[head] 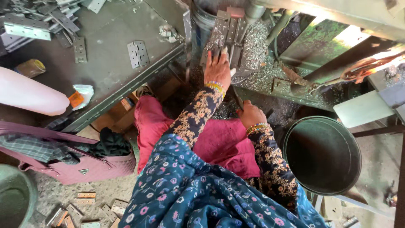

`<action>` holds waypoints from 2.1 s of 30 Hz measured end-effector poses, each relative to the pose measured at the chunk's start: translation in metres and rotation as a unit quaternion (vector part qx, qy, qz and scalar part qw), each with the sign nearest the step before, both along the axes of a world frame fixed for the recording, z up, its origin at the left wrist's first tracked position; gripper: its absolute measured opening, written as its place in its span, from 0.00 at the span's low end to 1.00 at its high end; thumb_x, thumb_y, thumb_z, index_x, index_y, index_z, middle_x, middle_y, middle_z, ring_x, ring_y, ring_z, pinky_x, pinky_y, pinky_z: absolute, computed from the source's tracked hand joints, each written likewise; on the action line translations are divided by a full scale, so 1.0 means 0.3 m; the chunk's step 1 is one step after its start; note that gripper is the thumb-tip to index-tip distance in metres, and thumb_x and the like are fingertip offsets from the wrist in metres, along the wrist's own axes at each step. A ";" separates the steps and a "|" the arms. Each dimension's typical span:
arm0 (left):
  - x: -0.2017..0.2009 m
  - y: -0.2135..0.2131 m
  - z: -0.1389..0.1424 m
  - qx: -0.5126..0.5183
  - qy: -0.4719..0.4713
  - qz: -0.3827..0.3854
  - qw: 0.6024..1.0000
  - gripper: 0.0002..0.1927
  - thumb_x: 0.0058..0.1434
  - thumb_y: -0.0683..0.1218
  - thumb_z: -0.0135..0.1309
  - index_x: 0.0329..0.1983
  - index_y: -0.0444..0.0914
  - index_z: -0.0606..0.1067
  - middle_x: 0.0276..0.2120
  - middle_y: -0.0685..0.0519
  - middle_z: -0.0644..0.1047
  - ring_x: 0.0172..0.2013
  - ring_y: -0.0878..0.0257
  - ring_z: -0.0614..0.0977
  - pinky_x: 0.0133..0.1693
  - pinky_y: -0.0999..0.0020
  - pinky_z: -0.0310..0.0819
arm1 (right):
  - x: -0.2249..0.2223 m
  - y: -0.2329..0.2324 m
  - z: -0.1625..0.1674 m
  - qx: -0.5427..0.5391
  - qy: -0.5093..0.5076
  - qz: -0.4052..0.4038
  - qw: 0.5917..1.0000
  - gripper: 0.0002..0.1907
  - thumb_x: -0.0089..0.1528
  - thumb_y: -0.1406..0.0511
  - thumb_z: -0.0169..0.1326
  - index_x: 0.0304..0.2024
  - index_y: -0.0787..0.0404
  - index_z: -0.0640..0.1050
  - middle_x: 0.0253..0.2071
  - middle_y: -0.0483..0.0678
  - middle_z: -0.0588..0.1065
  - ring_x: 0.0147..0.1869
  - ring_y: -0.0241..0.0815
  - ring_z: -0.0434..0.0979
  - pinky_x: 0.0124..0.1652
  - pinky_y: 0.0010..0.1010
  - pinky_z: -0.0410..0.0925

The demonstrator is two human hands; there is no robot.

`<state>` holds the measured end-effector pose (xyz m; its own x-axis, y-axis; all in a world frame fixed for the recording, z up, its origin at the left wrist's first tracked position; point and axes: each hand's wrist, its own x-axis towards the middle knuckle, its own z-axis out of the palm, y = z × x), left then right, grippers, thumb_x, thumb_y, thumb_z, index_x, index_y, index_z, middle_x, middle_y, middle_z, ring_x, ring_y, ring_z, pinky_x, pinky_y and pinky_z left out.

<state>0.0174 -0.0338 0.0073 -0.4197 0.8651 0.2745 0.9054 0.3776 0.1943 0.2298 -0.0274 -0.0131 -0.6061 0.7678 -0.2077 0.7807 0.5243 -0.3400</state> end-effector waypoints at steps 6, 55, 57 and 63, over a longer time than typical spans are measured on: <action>0.001 0.112 0.031 -0.078 0.037 0.038 0.996 0.20 0.69 0.50 0.46 0.59 0.37 0.76 0.71 0.50 0.63 0.69 0.52 0.63 0.72 0.45 0.28 | 0.023 -0.032 -0.095 -0.051 -0.024 -0.081 0.995 0.23 0.63 0.49 0.57 0.48 0.60 0.75 0.42 0.62 0.80 0.50 0.65 0.81 0.48 0.54 0.72; -0.049 0.071 0.097 -0.066 0.026 -0.023 0.997 0.27 0.68 0.56 0.42 0.63 0.35 0.71 0.69 0.49 0.63 0.70 0.51 0.61 0.70 0.39 0.27 | 0.043 0.034 -0.079 0.029 -0.022 -0.032 0.999 0.26 0.63 0.45 0.55 0.43 0.61 0.79 0.43 0.60 0.80 0.52 0.63 0.79 0.50 0.53 0.70; -0.045 -0.068 0.063 -0.003 0.047 -0.071 0.996 0.40 0.60 0.63 0.51 0.65 0.28 0.69 0.63 0.46 0.68 0.66 0.51 0.66 0.70 0.38 0.33 | 0.023 0.036 -0.029 0.014 -0.002 -0.024 1.000 0.27 0.62 0.45 0.55 0.43 0.62 0.78 0.43 0.61 0.80 0.52 0.64 0.79 0.50 0.53 0.70; -0.075 -0.046 0.074 0.139 -0.052 -0.203 0.968 0.16 0.70 0.42 0.52 0.59 0.33 0.73 0.60 0.45 0.72 0.53 0.47 0.78 0.57 0.47 0.69 | 0.002 0.007 -0.051 0.002 0.016 -0.036 0.999 0.28 0.62 0.45 0.56 0.47 0.61 0.78 0.46 0.61 0.80 0.53 0.63 0.79 0.51 0.53 0.70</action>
<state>-0.0051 -0.0475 0.0294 -0.0979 0.8637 0.4943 0.9384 -0.0853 0.3349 0.2303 -0.0253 -0.0285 -0.5552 0.8109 -0.1852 0.8052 0.4682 -0.3638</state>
